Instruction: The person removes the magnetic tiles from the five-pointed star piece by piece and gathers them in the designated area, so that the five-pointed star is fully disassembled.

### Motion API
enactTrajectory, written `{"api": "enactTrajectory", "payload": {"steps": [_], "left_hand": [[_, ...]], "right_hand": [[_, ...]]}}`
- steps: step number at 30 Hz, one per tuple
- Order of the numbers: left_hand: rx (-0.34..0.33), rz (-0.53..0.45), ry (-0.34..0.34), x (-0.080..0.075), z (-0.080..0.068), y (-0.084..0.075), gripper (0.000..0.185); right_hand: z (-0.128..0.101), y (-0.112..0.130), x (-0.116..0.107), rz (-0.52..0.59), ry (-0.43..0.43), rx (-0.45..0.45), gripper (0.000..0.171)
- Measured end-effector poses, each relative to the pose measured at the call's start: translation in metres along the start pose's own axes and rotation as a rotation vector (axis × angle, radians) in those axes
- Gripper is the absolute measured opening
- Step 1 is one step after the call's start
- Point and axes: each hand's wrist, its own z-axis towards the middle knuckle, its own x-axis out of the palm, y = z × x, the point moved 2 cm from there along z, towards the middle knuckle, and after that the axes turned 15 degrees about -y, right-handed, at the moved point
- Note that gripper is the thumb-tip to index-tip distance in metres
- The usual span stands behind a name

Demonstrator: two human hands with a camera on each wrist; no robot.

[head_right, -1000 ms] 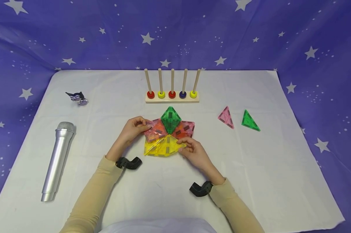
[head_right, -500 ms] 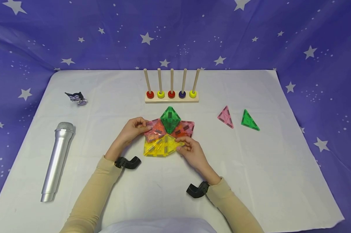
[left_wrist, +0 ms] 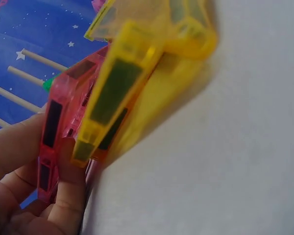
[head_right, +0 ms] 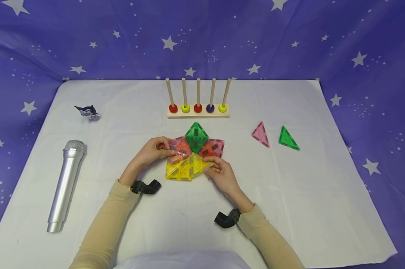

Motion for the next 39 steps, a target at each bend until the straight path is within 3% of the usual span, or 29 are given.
{"api": "enactTrajectory", "payload": {"steps": [5,12,16,20,27,32,36,39], "left_hand": [[-0.007,-0.029,0.012,-0.001,-0.001,-0.002,0.017],[0.016,-0.013,0.014,-0.001,-0.011,-0.025,0.018],[-0.002,-0.028,0.017,-0.001,-0.005,-0.015,0.031],[-0.013,-0.043,0.029,-0.001,0.003,0.002,0.041],[-0.024,-0.061,0.032,-0.004,0.002,0.004,0.043],[-0.012,-0.071,0.039,-0.006,0.001,0.004,0.042],[-0.001,-0.093,0.066,-0.006,0.001,0.005,0.042],[0.002,-0.105,0.078,-0.005,0.000,0.004,0.043]], "right_hand": [[0.002,0.002,0.003,0.026,-0.033,0.017,0.027],[0.005,0.013,0.005,0.071,-0.114,-0.014,0.026],[0.004,0.026,0.000,0.065,-0.104,-0.059,0.027],[0.006,0.039,-0.021,0.084,-0.145,-0.097,0.030],[0.039,0.054,-0.076,0.164,-0.300,-0.089,0.031],[0.077,0.053,-0.098,-0.028,-0.354,-0.022,0.037],[0.101,0.044,-0.101,-0.232,-0.329,0.025,0.041],[0.109,0.039,-0.097,-0.393,-0.310,0.000,0.039]]}}
